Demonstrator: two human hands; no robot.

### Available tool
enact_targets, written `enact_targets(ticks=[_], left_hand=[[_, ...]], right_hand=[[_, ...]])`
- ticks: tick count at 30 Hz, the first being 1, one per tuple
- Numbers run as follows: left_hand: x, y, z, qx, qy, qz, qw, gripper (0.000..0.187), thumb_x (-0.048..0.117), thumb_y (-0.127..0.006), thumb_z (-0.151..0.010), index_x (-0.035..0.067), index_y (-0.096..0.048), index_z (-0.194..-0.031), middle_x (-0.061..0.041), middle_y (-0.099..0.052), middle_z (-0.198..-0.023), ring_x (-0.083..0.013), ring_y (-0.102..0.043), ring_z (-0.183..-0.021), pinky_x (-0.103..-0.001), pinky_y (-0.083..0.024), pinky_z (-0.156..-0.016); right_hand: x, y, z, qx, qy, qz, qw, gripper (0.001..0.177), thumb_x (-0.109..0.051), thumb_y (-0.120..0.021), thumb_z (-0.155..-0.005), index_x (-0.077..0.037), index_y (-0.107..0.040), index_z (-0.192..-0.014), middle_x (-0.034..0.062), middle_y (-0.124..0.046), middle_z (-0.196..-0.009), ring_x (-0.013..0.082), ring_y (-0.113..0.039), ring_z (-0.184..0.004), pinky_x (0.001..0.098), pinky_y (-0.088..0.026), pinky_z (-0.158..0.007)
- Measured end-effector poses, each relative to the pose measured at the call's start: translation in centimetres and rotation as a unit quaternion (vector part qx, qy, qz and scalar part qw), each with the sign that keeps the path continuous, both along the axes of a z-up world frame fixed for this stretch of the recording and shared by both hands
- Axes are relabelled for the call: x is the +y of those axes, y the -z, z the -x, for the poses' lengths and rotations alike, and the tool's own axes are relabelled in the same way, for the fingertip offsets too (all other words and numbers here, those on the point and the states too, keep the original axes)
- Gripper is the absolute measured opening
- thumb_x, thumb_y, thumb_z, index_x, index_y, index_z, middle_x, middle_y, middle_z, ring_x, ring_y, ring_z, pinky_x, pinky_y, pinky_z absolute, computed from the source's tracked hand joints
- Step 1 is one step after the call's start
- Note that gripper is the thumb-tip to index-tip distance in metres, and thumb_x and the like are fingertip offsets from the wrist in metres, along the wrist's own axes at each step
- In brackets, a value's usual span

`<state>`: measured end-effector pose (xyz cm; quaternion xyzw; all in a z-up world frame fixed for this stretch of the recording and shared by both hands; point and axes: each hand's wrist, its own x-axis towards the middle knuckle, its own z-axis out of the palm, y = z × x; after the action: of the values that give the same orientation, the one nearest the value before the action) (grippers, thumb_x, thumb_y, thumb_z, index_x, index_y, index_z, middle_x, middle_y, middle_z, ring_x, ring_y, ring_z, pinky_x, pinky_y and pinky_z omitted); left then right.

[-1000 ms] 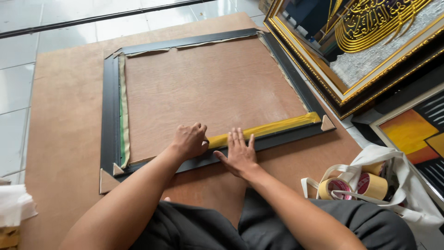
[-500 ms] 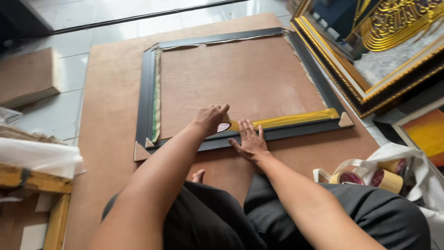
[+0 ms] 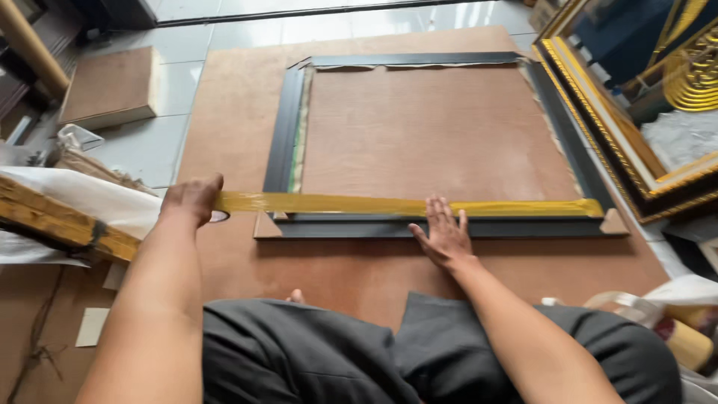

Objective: The person tapes the back of a picture frame using a roll of yellow tape and wipes the frame edges with a cloth.

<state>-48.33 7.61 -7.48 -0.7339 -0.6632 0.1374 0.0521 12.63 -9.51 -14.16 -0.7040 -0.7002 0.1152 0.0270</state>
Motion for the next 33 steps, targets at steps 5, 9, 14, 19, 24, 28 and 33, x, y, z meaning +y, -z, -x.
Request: enact_targets(ticks=[5, 9, 14, 19, 24, 28, 33], left_hand=[[-5.1, -4.0, -3.3, -0.137, -0.03, 0.085, 0.987, 0.068, 0.038, -0.081, -0.08, 0.032, -0.056, -0.143, -0.014, -0.075, -0.14, -0.0358, -0.072, -0.138, -0.054, -0.057, -0.115], [-2.2, 0.2, -1.6, -0.246, -0.099, 0.102, 0.959, 0.053, 0.079, -0.046, -0.1, 0.041, -0.056, -0.135, -0.006, -0.069, -0.14, -0.0295, -0.069, -0.138, -0.055, -0.052, -0.118], [-2.8, -2.5, -3.5, -0.245, -0.057, 0.073, 0.965, 0.035, 0.052, -0.048, -0.1, 0.029, -0.063, -0.123, -0.012, -0.071, -0.126, -0.0354, -0.068, -0.135, -0.059, -0.056, -0.112], [-1.7, 0.7, -3.5, -0.18, -0.018, 0.064, 0.981, 0.031, 0.048, -0.054, -0.099, 0.028, -0.066, -0.118, -0.008, -0.072, -0.119, -0.0337, -0.068, -0.131, -0.061, -0.059, -0.103], [-0.5, 2.7, -5.1, -0.092, -0.009, 0.044, 0.995, 0.035, 0.039, -0.059, -0.099, 0.03, -0.068, -0.132, -0.009, -0.072, -0.131, -0.0325, -0.065, -0.137, -0.061, -0.061, -0.1], [0.9, 7.6, -5.5, -0.057, 0.008, 0.002, 0.998, 0.04, 0.037, -0.068, -0.094, 0.032, -0.071, -0.134, -0.007, -0.068, -0.128, -0.0322, -0.064, -0.133, -0.059, -0.063, -0.092], [-1.4, 6.7, -6.7, -0.004, 0.033, -0.095, 0.995, 0.032, 0.03, -0.077, -0.088, 0.031, -0.078, -0.12, -0.006, -0.066, -0.123, -0.0308, -0.061, -0.128, -0.05, -0.063, -0.084]], right_hand=[[0.3, 2.9, -0.1, -0.029, 0.011, -0.06, 0.998, 0.094, -0.078, -0.023, -0.115, -0.015, -0.019, -0.184, 0.0135, -0.019, -0.192, 0.0313, -0.014, -0.178, 0.0707, -0.01, -0.139], [-0.6, 3.6, -0.4, -0.062, 0.014, -0.094, 0.994, 0.096, -0.079, -0.024, -0.114, -0.012, -0.019, -0.184, 0.0162, -0.021, -0.191, 0.0352, -0.019, -0.176, 0.0743, -0.015, -0.137], [-0.3, 4.2, -0.2, -0.049, 0.033, -0.081, 0.995, 0.101, -0.086, -0.015, -0.113, -0.014, -0.017, -0.184, 0.0153, -0.015, -0.192, 0.0358, -0.011, -0.178, 0.0786, -0.01, -0.135], [0.5, 5.0, 1.8, -0.057, 0.054, -0.093, 0.993, 0.108, -0.091, -0.011, -0.112, -0.008, -0.02, -0.181, 0.0195, -0.014, -0.192, 0.0395, -0.008, -0.178, 0.0861, -0.008, -0.131], [1.7, 2.4, 8.7, -0.081, 0.014, -0.128, 0.988, 0.1, -0.082, -0.023, -0.115, -0.006, -0.032, -0.18, 0.0223, -0.034, -0.186, 0.0425, -0.02, -0.176, 0.0887, -0.01, -0.127], [4.2, 0.1, 20.7, -0.092, -0.044, -0.127, 0.987, 0.098, -0.081, -0.039, -0.11, -0.01, -0.038, -0.178, 0.0187, -0.035, -0.185, 0.0396, -0.024, -0.174, 0.0853, -0.021, -0.126], [7.7, 5.2, 31.0, -0.006, -0.225, -0.126, 0.966, 0.103, -0.084, -0.027, -0.108, -0.012, -0.024, -0.181, 0.0171, -0.023, -0.189, 0.0375, -0.018, -0.176, 0.0829, -0.015, -0.131]])
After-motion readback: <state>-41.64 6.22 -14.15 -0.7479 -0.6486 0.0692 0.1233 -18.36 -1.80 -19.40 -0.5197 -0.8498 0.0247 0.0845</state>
